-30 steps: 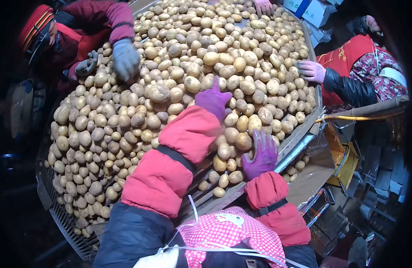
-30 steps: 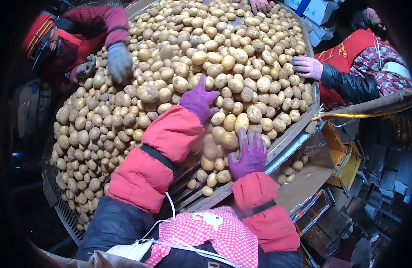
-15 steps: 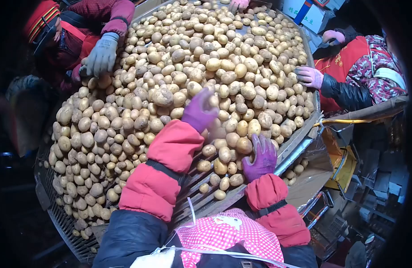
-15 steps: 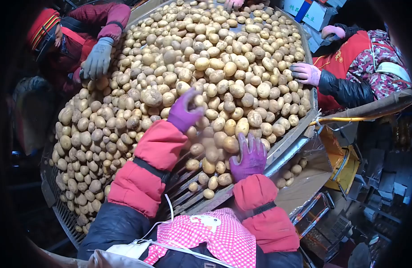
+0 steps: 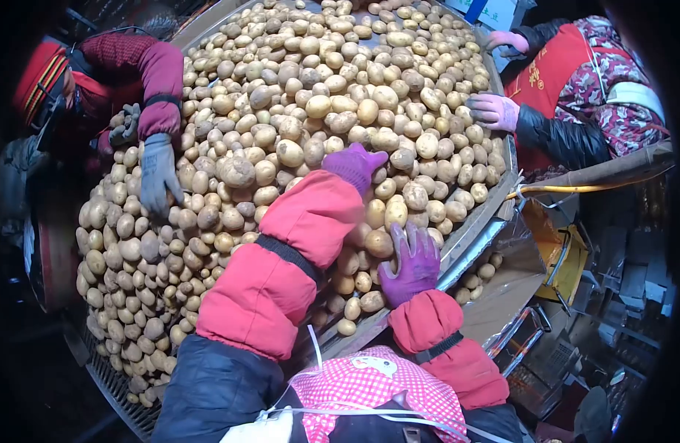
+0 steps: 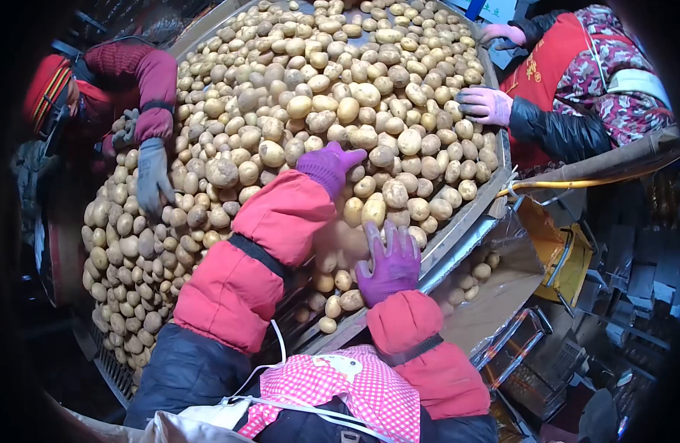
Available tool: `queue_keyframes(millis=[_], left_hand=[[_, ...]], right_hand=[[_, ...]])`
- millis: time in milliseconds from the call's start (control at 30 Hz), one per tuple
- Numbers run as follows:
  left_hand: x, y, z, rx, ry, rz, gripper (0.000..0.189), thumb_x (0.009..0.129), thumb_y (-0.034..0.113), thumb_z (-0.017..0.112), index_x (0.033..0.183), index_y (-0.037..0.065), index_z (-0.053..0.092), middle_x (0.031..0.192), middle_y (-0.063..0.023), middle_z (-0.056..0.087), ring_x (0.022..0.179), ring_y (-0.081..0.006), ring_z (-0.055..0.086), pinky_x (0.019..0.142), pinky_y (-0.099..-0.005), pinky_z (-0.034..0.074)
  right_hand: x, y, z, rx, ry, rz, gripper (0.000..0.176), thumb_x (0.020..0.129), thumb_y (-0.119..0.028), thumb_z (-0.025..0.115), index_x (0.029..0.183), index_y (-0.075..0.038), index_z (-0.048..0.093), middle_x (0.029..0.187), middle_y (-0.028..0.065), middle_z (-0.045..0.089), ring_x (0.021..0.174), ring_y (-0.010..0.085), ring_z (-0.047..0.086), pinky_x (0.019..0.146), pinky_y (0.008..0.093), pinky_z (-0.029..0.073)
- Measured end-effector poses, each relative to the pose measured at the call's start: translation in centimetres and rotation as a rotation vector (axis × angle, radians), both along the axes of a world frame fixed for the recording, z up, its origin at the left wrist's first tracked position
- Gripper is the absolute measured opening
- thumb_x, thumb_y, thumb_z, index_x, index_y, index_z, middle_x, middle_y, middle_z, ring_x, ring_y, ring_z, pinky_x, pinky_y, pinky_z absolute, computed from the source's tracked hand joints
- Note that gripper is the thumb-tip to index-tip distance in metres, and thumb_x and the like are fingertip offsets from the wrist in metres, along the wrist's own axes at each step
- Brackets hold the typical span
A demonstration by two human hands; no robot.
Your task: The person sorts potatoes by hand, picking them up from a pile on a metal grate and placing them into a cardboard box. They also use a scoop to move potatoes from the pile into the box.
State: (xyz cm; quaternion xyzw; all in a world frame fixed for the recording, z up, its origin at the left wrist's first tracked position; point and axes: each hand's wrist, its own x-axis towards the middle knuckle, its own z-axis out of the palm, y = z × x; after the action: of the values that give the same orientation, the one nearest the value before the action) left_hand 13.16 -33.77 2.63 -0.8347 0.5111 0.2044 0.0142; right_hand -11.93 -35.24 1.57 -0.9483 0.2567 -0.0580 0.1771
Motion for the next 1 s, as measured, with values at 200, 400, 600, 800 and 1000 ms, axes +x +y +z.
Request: queue_keyframes(millis=[200, 400, 600, 800, 1000], left_hand=[[0.2, 4.9, 0.2, -0.263, 0.133, 0.165, 0.058, 0.083, 0.017, 0.066, 0.139, 0.027, 0.052, 0.117, -0.0156, 0.061, 0.107, -0.0351, 0.062, 0.09, -0.0419, 0.052], [-3.6, 18.8, 0.1, -0.768, 0.43, 0.536, 0.048, 0.086, 0.009, 0.062, 0.133, 0.011, 0.057, 0.126, -0.0138, 0.062, 0.12, -0.0275, 0.059, 0.102, -0.0371, 0.048], [-15.3, 30.0, 2.3, -0.822, 0.526, 0.69, 0.053, 0.082, 0.003, 0.058, 0.135, 0.006, 0.054, 0.126, -0.0115, 0.06, 0.12, -0.0223, 0.055, 0.108, -0.0353, 0.04], [-21.5, 33.1, 5.4, -0.892, 0.402, 0.516, 0.046, 0.082, 0.012, 0.067, 0.127, 0.007, 0.06, 0.128, -0.0127, 0.061, 0.117, -0.029, 0.059, 0.101, -0.0379, 0.047], [-24.1, 34.2, 8.5, -0.79, 0.457, 0.332, 0.046, 0.082, 0.015, 0.07, 0.126, 0.01, 0.059, 0.114, -0.0129, 0.062, 0.106, -0.0291, 0.062, 0.09, -0.0393, 0.05]], right_hand=[[0.1, 0.1, 0.2, -0.008, -0.072, -0.002, 0.073, 0.074, -0.029, 0.065, 0.145, -0.022, 0.047, 0.141, 0.02, 0.049, 0.128, 0.042, 0.046, 0.11, 0.0554, 0.032], [-0.1, 0.5, -0.1, -0.026, -0.058, -0.031, 0.074, 0.075, -0.029, 0.068, 0.145, -0.019, 0.046, 0.14, 0.018, 0.05, 0.131, 0.0382, 0.044, 0.112, 0.052, 0.031], [-1.2, 0.6, -1.5, -0.171, -0.484, 0.089, 0.063, 0.079, -0.024, 0.067, 0.136, -0.003, 0.051, 0.138, 0.0212, 0.051, 0.13, 0.038, 0.048, 0.109, 0.0506, 0.036], [-1.6, 14.6, 2.7, 1.823, 0.002, -0.174, 0.055, 0.101, -0.04, 0.043, 0.143, -0.004, 0.042, 0.128, 0.0148, 0.06, 0.115, 0.0302, 0.06, 0.098, 0.0436, 0.048], [-4.0, 17.2, 0.8, 2.244, 0.104, 0.159, 0.063, 0.094, -0.044, 0.06, 0.141, -0.007, 0.042, 0.131, 0.0162, 0.057, 0.114, 0.0316, 0.058, 0.095, 0.0492, 0.05]])
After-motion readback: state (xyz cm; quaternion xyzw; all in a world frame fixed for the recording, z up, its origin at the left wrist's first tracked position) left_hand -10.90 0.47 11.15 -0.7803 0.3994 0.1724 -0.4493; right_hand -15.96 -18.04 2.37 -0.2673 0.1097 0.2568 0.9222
